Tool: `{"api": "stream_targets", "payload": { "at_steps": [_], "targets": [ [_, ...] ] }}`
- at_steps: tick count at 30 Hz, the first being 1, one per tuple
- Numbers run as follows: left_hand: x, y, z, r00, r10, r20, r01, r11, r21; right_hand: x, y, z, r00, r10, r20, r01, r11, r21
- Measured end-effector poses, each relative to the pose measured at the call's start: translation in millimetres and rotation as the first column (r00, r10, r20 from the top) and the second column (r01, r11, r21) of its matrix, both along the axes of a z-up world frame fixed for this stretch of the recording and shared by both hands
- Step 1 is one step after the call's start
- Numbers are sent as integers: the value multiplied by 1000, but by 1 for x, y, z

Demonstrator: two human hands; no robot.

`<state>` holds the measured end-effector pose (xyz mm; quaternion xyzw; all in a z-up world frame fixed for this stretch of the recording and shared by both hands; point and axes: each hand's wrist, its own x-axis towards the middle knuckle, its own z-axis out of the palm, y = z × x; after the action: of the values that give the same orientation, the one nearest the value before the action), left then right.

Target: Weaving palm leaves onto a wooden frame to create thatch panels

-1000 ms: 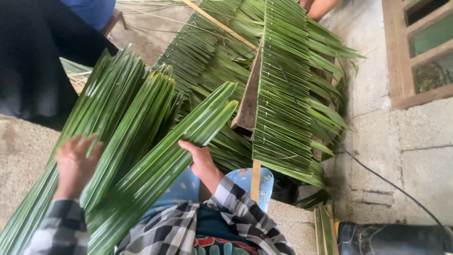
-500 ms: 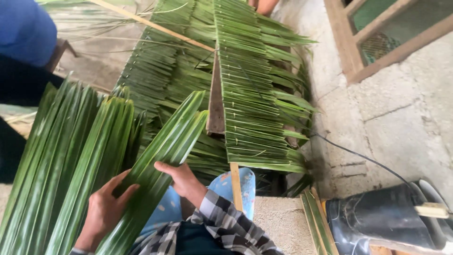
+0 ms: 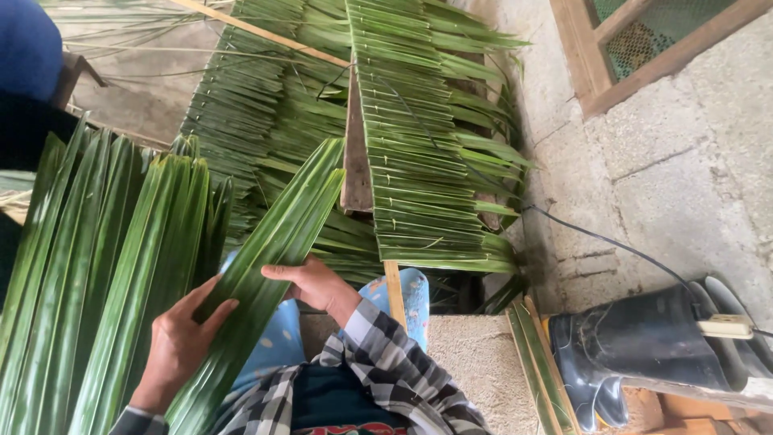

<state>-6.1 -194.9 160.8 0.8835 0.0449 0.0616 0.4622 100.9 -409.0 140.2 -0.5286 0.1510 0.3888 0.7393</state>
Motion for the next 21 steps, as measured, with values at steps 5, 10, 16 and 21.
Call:
{"api": "stream_targets", "payload": {
  "at_steps": [5,10,16,21],
  "targets": [
    [0,-8,8,992,19,-126,-15,999,31,-2,1,-9,993,-99,72,92,991,98],
    [3,-21,40,977,-24,-212,27,1000,9,-3,-5,-8,989,-134,59,129,988,88],
    [7,-32,51,964,25,-264,-8,998,67,-2,-17,9,979,-159,126,145,982,120],
    [6,-40,49,974,25,-226,-16,999,43,1,-32,12,971,-183,152,159,974,159]
  ]
}}
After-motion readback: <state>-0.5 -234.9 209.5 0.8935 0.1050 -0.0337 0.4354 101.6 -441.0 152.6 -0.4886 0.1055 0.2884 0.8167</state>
